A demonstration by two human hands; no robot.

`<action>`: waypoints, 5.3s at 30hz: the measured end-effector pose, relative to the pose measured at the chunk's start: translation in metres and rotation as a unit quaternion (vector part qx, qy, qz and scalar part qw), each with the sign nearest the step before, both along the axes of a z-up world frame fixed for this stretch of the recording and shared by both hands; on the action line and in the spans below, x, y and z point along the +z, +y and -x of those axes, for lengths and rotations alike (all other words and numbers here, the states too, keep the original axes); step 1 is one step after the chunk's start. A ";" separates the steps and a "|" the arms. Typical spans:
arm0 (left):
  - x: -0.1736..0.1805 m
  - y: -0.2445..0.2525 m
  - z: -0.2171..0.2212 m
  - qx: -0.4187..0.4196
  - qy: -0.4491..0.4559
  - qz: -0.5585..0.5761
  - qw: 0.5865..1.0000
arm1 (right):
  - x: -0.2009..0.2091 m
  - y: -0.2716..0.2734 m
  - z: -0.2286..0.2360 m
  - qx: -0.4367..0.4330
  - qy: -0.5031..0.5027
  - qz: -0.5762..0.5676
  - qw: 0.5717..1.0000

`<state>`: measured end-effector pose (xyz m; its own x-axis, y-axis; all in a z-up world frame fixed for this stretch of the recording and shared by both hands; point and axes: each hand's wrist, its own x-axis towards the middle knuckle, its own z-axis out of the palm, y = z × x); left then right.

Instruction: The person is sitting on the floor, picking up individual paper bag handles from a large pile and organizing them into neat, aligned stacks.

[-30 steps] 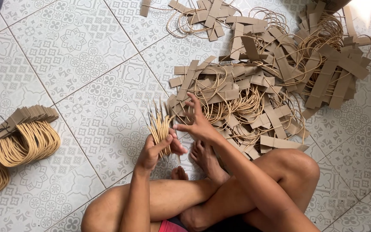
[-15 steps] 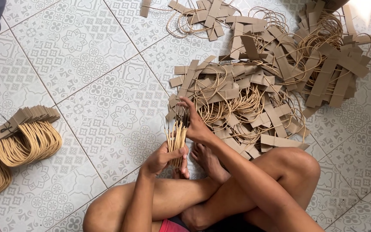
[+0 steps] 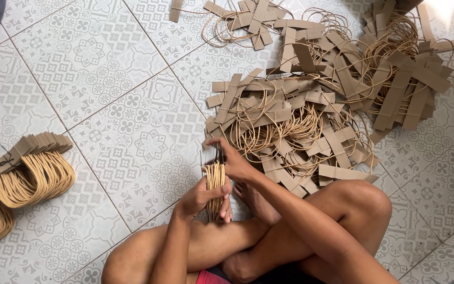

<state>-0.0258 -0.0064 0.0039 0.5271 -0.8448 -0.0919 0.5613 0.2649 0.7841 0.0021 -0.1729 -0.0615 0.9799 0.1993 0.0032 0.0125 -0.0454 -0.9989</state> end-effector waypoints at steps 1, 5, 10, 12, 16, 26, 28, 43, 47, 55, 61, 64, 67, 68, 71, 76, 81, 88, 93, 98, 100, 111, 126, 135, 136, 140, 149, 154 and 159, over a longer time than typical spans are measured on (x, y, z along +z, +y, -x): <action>0.000 0.000 0.001 -0.002 -0.001 0.001 1.000 | -0.001 0.001 0.001 -0.002 -0.001 0.001 1.000; 0.002 -0.001 0.002 -0.021 0.012 0.034 0.999 | 0.005 0.005 0.003 0.064 0.020 -0.056 0.996; 0.001 -0.004 0.002 -0.027 -0.017 0.037 0.999 | -0.016 0.011 0.001 0.068 0.051 -0.135 0.987; -0.006 -0.006 0.004 -0.036 0.003 0.047 0.998 | -0.012 0.012 0.004 0.029 0.102 -0.161 0.981; 0.006 -0.003 -0.002 -0.094 0.063 -0.018 0.993 | -0.009 0.012 0.006 0.065 -0.035 -0.045 0.996; 0.003 -0.001 0.001 -0.117 0.074 -0.026 0.990 | -0.009 0.018 0.010 0.082 0.059 -0.176 0.979; 0.003 -0.003 0.001 -0.122 0.068 -0.029 0.990 | -0.008 0.020 0.009 0.098 0.072 -0.237 0.964; -0.007 0.021 -0.016 -0.051 -0.045 -0.010 0.998 | 0.021 -0.016 -0.014 -0.115 -0.033 0.012 0.993; 0.016 0.013 -0.024 0.165 -0.095 -0.216 0.958 | 0.009 -0.030 -0.021 -0.228 -0.137 0.129 0.955; 0.009 -0.008 -0.023 0.337 -0.231 -0.463 0.786 | 0.016 -0.031 -0.019 -0.248 -0.141 0.222 0.933; -0.017 0.000 -0.030 0.214 -0.155 -0.342 0.902 | 0.028 -0.036 -0.020 -0.258 -0.145 0.210 0.932; -0.035 0.003 -0.028 0.147 -0.138 -0.179 0.963 | 0.028 -0.042 -0.024 -0.247 -0.131 0.209 0.937; -0.051 0.003 -0.025 0.142 -0.094 -0.064 0.983 | 0.043 -0.040 -0.019 -0.241 -0.129 0.206 0.940; -0.051 0.002 -0.024 0.171 -0.058 -0.039 0.983 | 0.047 -0.037 -0.019 -0.246 -0.114 0.174 0.947; -0.055 0.001 -0.025 0.219 -0.013 -0.015 0.976 | 0.058 -0.032 -0.011 -0.243 -0.086 0.101 0.961; -0.043 0.006 -0.028 0.260 0.028 -0.034 0.965 | 0.042 -0.030 -0.011 -0.226 -0.047 0.066 0.971; -0.037 0.010 -0.032 0.246 0.081 -0.068 0.963 | 0.025 -0.030 -0.015 -0.248 -0.038 0.112 0.962; -0.031 0.003 -0.029 0.334 0.044 -0.098 0.936 | 0.046 -0.022 -0.012 -0.137 0.022 0.115 0.984; -0.034 0.006 -0.030 0.355 0.067 -0.100 0.927 | 0.068 -0.016 -0.007 -0.093 0.051 0.188 0.976; -0.040 0.015 -0.033 0.324 0.073 -0.104 0.938 | 0.036 -0.021 -0.005 -0.071 0.028 0.197 0.977; -0.038 0.015 -0.032 0.321 0.079 -0.102 0.938 | 0.036 -0.024 -0.005 -0.068 0.019 0.196 0.978; -0.045 0.009 -0.027 0.326 0.075 -0.110 0.936 | 0.047 -0.015 -0.003 -0.038 0.068 0.218 0.973; -0.046 0.019 -0.033 0.365 0.092 -0.132 0.917 | 0.033 -0.018 -0.007 0.046 0.090 0.097 0.990; -0.031 0.021 -0.035 0.378 0.133 -0.127 0.907 | 0.053 -0.017 0.000 0.129 0.076 0.160 0.976; -0.031 0.019 -0.035 0.375 0.130 -0.126 0.909 | 0.051 -0.017 0.000 0.125 0.074 0.160 0.976; -0.034 0.020 -0.033 0.359 0.124 -0.138 0.915 | 0.058 -0.014 0.003 0.098 0.070 0.201 0.972; -0.021 0.017 -0.031 0.313 0.137 -0.076 0.937 | -0.015 -0.006 0.002 0.019 -0.048 0.225 0.973; -0.017 0.021 -0.031 0.290 0.135 -0.057 0.946 | 0.016 -0.012 -0.002 0.009 0.016 0.279 0.960; -0.021 0.026 -0.034 0.288 0.144 -0.060 0.945 | 0.033 -0.023 -0.005 0.097 0.068 0.118 0.986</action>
<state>0.0080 0.0192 -0.0167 0.8347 -0.3990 -0.3797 0.5461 0.5104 0.6643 0.0069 -0.1956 -0.0281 0.9117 0.3622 -0.1940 -0.0893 -0.2862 -0.9540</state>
